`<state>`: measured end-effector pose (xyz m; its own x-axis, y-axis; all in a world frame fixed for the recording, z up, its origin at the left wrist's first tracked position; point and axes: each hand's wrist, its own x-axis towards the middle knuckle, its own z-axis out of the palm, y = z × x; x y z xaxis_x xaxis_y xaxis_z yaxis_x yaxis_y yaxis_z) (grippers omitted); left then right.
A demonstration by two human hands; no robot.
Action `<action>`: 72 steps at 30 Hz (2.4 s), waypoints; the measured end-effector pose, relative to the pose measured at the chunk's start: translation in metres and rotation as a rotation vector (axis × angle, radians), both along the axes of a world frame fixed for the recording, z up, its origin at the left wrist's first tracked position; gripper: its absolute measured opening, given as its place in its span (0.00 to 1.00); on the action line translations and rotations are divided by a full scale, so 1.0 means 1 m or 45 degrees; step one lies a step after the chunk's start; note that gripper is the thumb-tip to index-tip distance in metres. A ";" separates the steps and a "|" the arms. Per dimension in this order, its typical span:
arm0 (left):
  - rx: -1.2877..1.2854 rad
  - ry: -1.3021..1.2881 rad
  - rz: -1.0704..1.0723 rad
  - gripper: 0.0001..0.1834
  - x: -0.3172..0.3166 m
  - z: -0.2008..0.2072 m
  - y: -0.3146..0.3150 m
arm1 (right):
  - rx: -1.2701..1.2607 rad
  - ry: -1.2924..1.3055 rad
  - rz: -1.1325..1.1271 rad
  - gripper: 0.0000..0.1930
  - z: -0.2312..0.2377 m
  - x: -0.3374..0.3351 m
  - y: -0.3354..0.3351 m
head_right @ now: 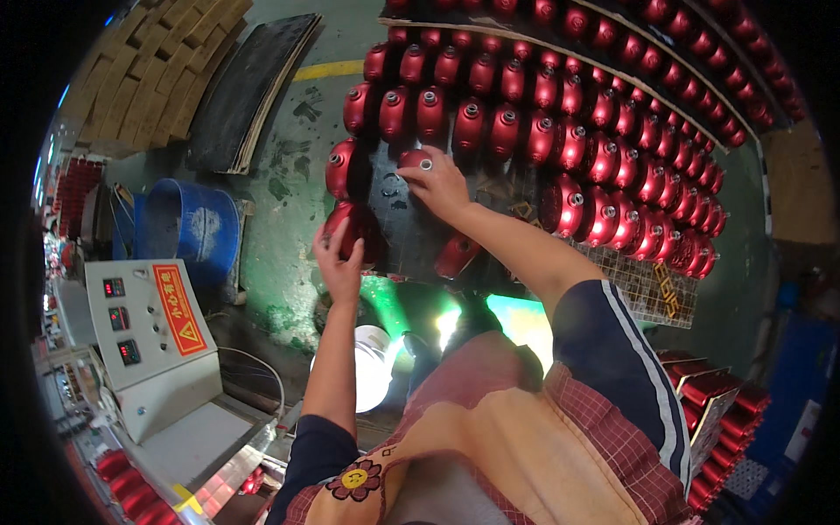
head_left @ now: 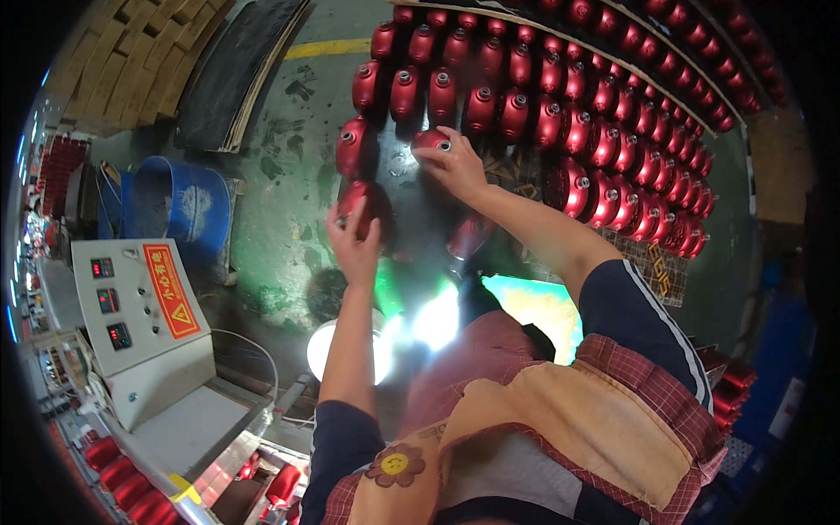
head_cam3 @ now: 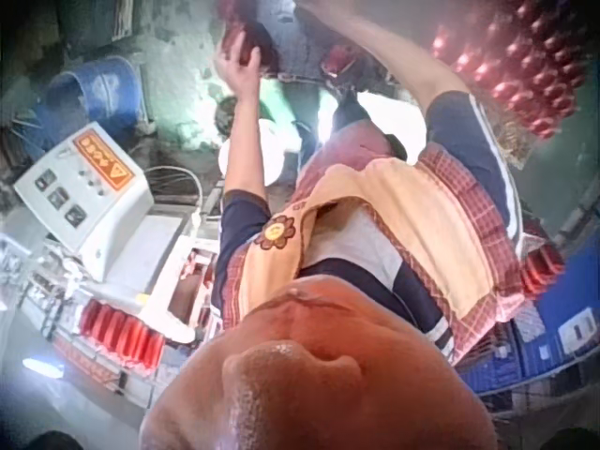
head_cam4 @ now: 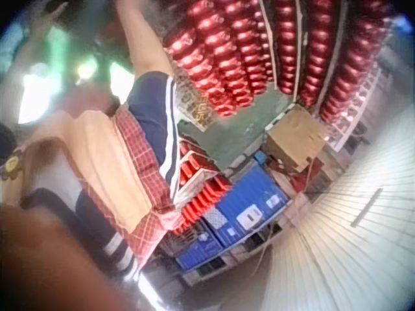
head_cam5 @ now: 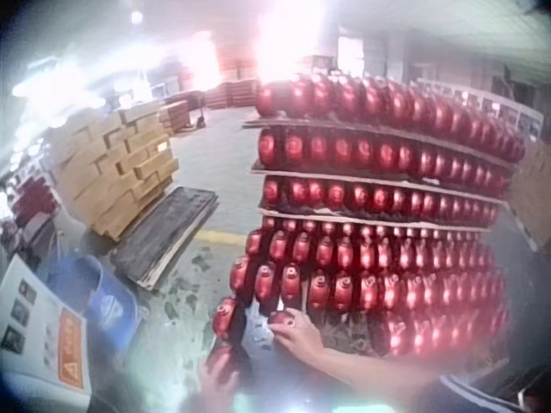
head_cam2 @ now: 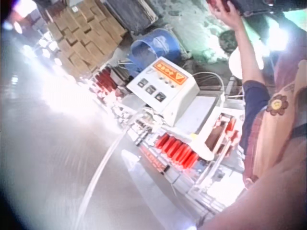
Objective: The person repeatedly picks up red cylindrical cans from a conveyor belt and places them onto a nearby rack. The person handles the cans one at a time or in pairs, moving them from the belt to the rack.
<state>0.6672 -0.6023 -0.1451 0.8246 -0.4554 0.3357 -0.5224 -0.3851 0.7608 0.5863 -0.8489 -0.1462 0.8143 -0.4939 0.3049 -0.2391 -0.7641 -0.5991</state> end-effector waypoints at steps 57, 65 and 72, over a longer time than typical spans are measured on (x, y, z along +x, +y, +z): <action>-2.583 1.597 0.450 0.26 -0.161 -0.085 0.395 | 3.990 0.667 0.470 0.38 -0.008 -0.021 0.418; -3.044 1.496 -0.442 0.36 -0.184 -0.093 0.415 | 3.827 0.829 0.543 0.30 0.005 -0.021 0.461; -3.104 1.143 -0.261 0.37 -0.249 -0.045 0.378 | 3.940 1.745 0.432 0.34 -0.030 -0.020 0.420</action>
